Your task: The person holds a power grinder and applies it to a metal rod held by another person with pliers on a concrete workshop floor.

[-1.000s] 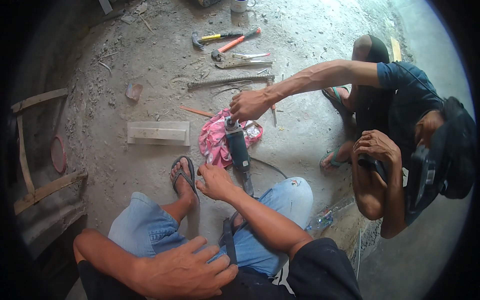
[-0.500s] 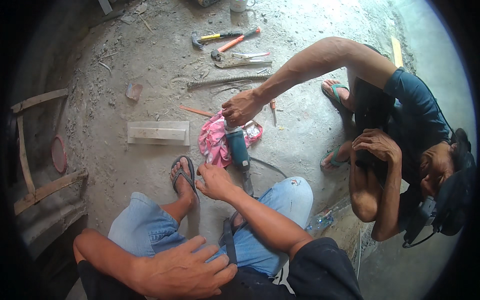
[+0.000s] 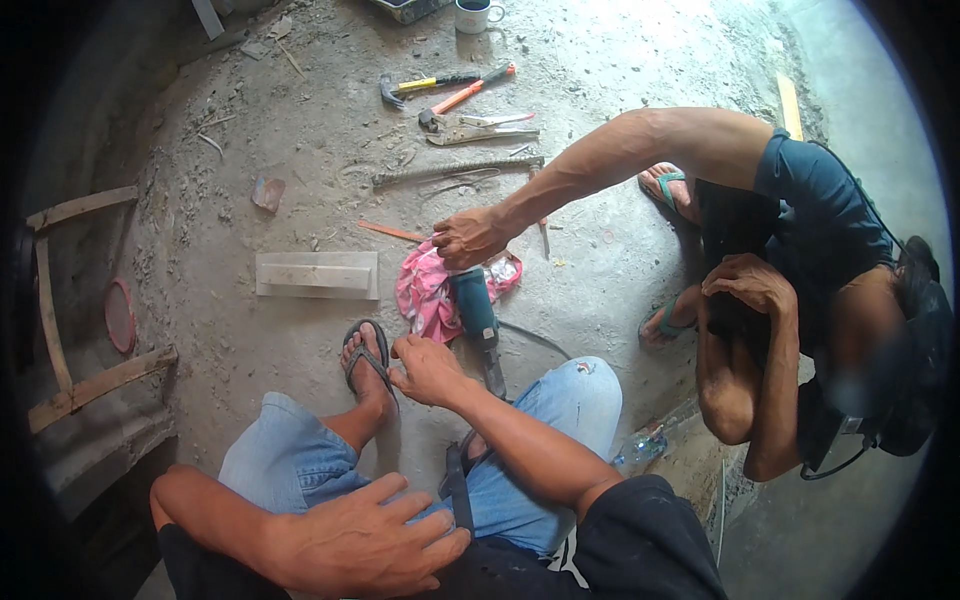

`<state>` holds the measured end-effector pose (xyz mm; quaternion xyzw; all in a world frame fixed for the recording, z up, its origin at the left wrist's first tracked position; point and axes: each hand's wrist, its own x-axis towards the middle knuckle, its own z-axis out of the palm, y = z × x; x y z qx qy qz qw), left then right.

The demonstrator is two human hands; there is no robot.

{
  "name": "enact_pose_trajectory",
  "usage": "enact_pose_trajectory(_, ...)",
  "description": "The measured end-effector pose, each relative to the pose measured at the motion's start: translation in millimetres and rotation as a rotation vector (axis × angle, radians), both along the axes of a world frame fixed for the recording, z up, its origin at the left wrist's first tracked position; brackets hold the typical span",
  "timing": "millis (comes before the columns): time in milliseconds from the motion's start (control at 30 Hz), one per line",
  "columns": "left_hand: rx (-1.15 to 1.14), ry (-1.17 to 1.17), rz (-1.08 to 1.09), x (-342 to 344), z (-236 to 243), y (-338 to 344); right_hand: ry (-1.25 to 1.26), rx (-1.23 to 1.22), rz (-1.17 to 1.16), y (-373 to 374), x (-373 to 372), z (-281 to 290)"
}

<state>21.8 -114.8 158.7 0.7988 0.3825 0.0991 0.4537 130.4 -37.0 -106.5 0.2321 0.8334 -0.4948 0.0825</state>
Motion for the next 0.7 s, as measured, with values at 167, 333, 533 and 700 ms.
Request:
enact_pose_trajectory(167,-0.008,0.000,-0.088,-2,3,3,-0.016,-0.008,0.008,-1,0,-1)
enact_pose_trajectory(333,0.005,0.013,-0.085,-1,2,3,-0.018,-0.009,0.010,1,0,2)
enact_pose_trajectory(533,0.014,0.035,0.048,6,7,-5,-0.024,-0.013,0.012,1,0,5)
enact_pose_trajectory(700,-0.010,0.023,-0.016,4,9,-2,-0.023,-0.010,0.014,1,0,5)
